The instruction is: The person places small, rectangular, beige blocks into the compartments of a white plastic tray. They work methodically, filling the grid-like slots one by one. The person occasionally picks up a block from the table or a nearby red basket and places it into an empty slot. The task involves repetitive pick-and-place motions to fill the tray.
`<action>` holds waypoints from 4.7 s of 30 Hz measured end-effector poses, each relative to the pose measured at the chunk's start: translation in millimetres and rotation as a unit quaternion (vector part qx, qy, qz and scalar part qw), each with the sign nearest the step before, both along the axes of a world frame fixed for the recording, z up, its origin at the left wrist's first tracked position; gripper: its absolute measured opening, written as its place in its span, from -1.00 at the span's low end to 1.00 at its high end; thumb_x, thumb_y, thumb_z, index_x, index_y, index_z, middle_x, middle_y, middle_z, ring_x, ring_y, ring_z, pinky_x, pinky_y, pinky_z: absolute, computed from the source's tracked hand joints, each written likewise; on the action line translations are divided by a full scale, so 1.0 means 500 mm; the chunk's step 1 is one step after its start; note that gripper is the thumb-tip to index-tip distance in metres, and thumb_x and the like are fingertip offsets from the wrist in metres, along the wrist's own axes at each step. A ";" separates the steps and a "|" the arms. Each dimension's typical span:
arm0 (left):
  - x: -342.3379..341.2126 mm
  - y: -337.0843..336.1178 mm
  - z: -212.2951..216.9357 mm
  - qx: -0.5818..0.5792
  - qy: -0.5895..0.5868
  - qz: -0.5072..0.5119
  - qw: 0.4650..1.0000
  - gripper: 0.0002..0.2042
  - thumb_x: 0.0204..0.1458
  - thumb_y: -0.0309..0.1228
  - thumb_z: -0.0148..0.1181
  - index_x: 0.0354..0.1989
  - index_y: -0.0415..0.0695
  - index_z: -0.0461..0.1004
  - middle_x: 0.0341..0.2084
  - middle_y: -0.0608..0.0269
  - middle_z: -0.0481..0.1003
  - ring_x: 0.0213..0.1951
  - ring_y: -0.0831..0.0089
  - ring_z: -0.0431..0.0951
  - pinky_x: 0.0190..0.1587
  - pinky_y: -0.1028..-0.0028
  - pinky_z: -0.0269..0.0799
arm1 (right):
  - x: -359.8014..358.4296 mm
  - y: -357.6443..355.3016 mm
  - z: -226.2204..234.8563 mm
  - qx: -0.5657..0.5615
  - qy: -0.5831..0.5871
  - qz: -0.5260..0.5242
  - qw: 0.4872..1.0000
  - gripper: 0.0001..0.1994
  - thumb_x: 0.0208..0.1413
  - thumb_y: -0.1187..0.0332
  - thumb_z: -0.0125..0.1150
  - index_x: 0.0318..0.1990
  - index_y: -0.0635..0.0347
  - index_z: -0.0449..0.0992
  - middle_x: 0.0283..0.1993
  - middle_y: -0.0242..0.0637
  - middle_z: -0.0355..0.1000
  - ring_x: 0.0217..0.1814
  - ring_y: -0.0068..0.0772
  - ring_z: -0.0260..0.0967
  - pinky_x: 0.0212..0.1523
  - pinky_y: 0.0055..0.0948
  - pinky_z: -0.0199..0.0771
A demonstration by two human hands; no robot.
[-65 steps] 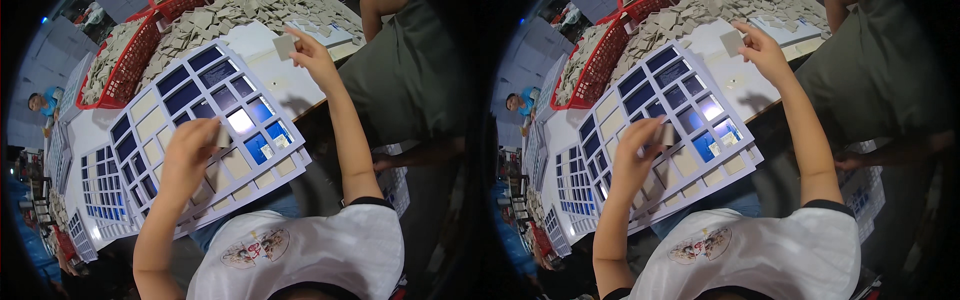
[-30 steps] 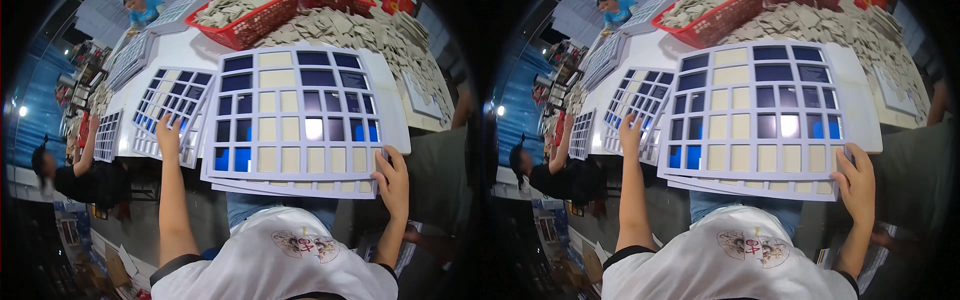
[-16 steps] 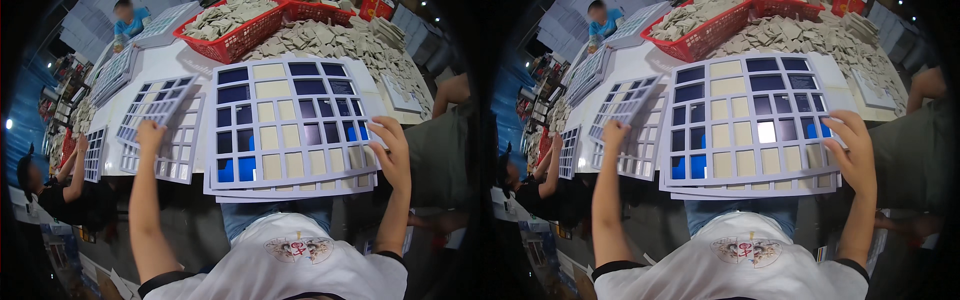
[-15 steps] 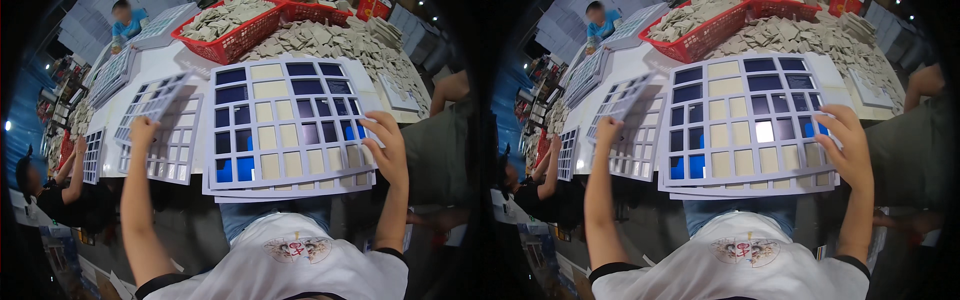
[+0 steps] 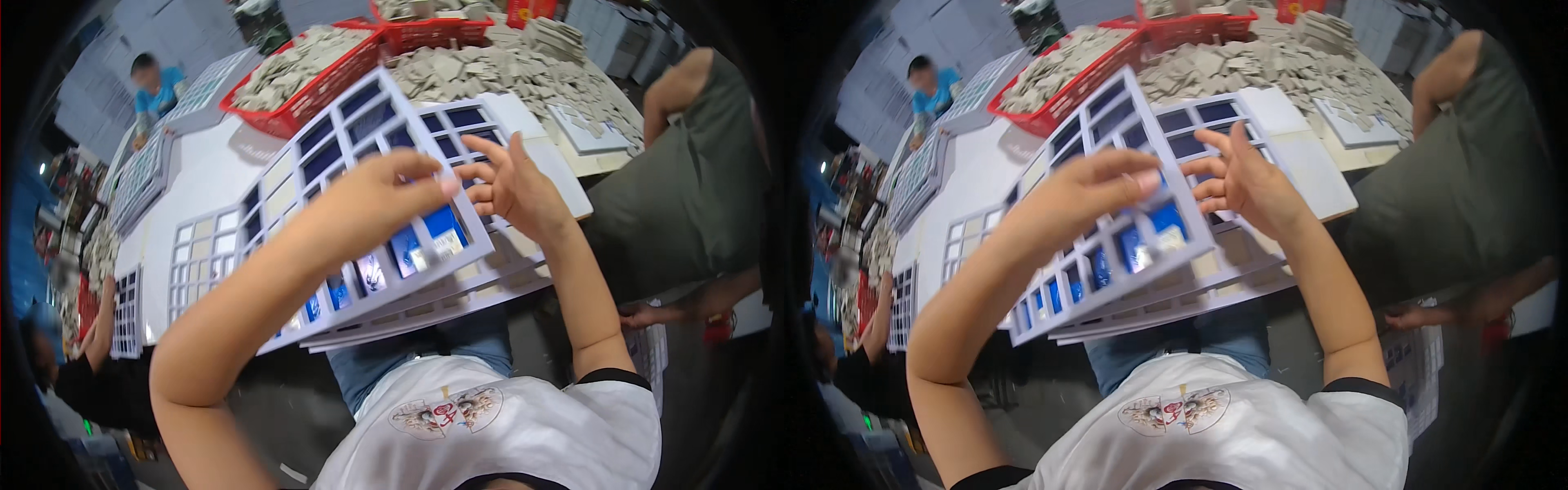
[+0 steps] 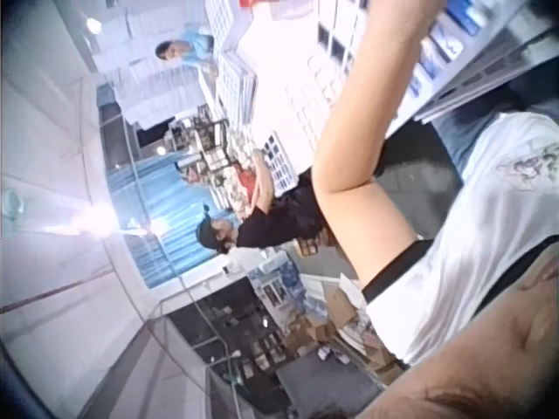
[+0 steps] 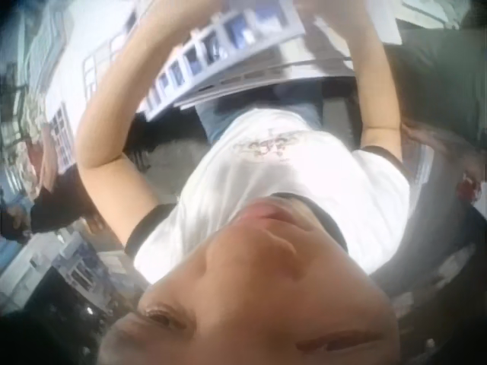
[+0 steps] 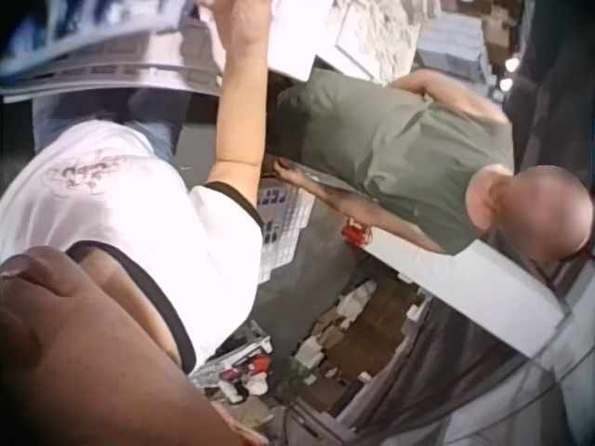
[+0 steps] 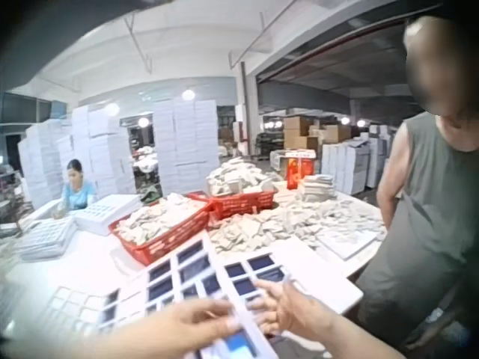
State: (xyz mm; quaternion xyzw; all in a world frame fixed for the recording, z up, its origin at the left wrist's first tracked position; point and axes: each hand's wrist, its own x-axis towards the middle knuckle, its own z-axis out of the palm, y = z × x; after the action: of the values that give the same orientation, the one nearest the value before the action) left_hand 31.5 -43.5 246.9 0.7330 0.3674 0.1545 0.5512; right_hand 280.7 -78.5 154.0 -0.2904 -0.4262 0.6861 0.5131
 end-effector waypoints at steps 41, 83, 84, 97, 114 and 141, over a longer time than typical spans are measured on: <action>-0.445 -0.062 -0.345 -0.108 -0.121 0.498 0.852 -0.56 0.25 -0.56 -0.03 0.32 -0.36 0.22 0.12 0.07 0.47 0.12 0.32 0.48 0.24 0.33 0.31 | 0.412 0.550 -0.378 0.179 -0.794 -0.174 0.554 -0.22 -0.22 0.06 0.44 0.29 -0.24 0.34 0.44 -0.09 0.05 0.50 0.04 -0.03 0.26 0.39 0.08; -0.025 0.295 -0.287 0.405 0.061 0.140 0.901 -0.58 -0.07 -0.48 0.34 0.03 -0.20 0.49 -0.02 -0.07 0.51 -0.07 0.05 0.56 0.02 0.26 0.43 | -0.083 0.261 0.007 0.248 -0.489 -0.080 0.832 -0.74 0.26 0.28 0.11 -0.12 0.32 0.56 -0.23 -0.23 0.45 -0.21 -0.39 0.37 -0.09 -0.40 0.38; -0.026 0.292 -0.280 0.388 0.055 0.158 0.907 -0.67 -0.05 -0.46 0.34 -0.06 -0.18 0.55 -0.12 -0.06 0.55 -0.12 0.09 0.58 -0.03 0.26 0.46 | -0.092 0.221 0.025 0.238 -0.483 -0.059 0.841 -0.76 0.23 0.33 0.15 -0.12 0.32 0.57 -0.34 -0.30 0.47 -0.31 -0.46 0.38 -0.17 -0.43 0.40; -0.042 0.308 -0.261 0.276 0.008 0.259 0.926 -0.43 -0.09 -0.61 0.33 0.19 -0.07 0.42 -0.33 0.23 0.53 -0.32 0.47 0.53 -0.19 0.45 0.45 | -0.145 -0.016 -0.029 0.126 -0.477 0.001 0.870 -0.77 0.01 0.60 0.33 -0.15 0.29 0.52 -0.28 -0.31 0.32 -0.27 -0.50 0.36 -0.23 -0.45 0.39; -0.199 -0.079 -0.188 0.232 0.132 0.110 0.958 -0.62 -0.13 -0.63 0.35 -0.06 -0.20 0.51 -0.27 0.12 0.44 -0.18 0.15 0.46 -0.08 0.30 0.41 | -0.122 0.190 -0.025 0.359 -0.556 -0.119 0.740 -0.72 0.12 0.21 0.25 -0.10 0.18 0.56 -0.07 -0.13 0.43 -0.09 -0.07 0.43 -0.08 -0.18 0.45; -0.034 0.356 -0.250 0.395 0.068 0.080 0.913 -0.76 0.11 -0.41 0.24 -0.11 -0.17 0.37 -0.22 -0.12 0.57 -0.13 -0.08 0.57 -0.09 0.16 0.43 | -0.044 0.252 -0.001 0.246 -0.534 -0.114 0.801 -0.63 -0.07 0.33 0.42 -0.07 0.14 0.53 -0.10 -0.26 0.52 -0.09 -0.31 0.43 -0.09 -0.36 0.45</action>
State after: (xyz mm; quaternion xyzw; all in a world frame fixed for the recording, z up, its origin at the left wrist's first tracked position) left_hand 14.5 134.3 122.1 0.8677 0.3709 0.2802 0.1763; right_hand 258.8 47.6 153.5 -0.5211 -0.7513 0.2311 0.3327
